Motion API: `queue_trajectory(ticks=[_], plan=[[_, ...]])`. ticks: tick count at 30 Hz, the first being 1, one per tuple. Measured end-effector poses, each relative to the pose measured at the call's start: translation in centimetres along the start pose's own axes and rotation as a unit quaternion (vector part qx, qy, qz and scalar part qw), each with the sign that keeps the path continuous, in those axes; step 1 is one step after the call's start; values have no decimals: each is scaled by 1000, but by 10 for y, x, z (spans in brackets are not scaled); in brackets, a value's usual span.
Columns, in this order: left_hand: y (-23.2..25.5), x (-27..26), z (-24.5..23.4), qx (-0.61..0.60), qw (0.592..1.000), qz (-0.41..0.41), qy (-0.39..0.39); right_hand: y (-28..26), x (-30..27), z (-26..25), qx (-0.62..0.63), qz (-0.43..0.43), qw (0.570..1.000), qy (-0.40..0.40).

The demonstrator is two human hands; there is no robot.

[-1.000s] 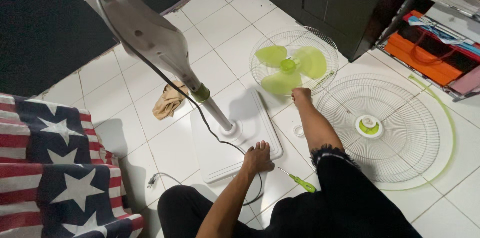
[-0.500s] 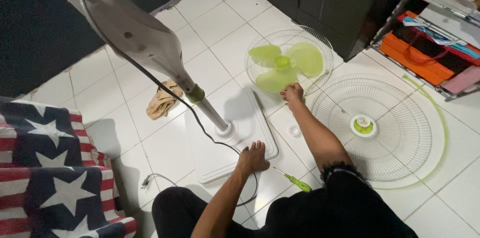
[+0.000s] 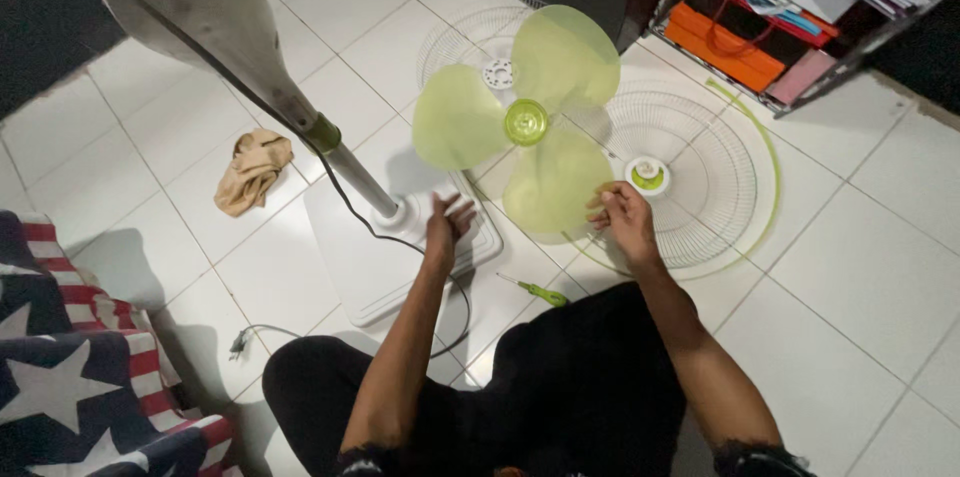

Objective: The person assembles a standing fan by attaching the motor head to the pole, securing it with a screwdriver, and then installing the front grille and fan blades. The person uses a green screwdriver to tighten the mounting nut and aligns the components by hand.

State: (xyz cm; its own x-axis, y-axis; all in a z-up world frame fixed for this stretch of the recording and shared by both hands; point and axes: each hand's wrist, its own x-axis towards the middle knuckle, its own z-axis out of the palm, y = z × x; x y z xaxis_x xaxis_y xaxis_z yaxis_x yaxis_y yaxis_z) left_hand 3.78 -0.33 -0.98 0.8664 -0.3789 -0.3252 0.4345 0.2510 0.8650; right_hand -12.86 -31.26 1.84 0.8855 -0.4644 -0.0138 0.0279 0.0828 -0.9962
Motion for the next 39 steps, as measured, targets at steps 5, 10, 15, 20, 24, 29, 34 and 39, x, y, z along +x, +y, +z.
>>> queue_trajectory(ticks=[5, 10, 15, 20, 24, 29, 34, 39], plan=[[57, -31, 34, -141, 988, 67, 16, -41, -64, -51, -64, -46, 997, 18], [72, -54, 68, 129, 983, 126, -14, -55, -97, -76, -66, 4, 994, 89], [52, -62, 84, 201, 967, 150, -51, -41, -103, -108, -68, 19, 977, 200], [45, -81, 79, 225, 958, 166, -68, -6, -92, -139, -58, 44, 961, 269], [58, -103, 62, 249, 950, 173, -81, 30, -68, -147, 2, 111, 942, 316], [88, -126, 37, 284, 933, 206, -75, 64, -38, -133, 92, 163, 909, 373], [111, -134, 8, 270, 929, 248, -55, 70, -27, -124, 76, 194, 899, 385], [114, -136, -8, 259, 931, 253, -45, 65, -24, -122, -17, 213, 908, 361]])
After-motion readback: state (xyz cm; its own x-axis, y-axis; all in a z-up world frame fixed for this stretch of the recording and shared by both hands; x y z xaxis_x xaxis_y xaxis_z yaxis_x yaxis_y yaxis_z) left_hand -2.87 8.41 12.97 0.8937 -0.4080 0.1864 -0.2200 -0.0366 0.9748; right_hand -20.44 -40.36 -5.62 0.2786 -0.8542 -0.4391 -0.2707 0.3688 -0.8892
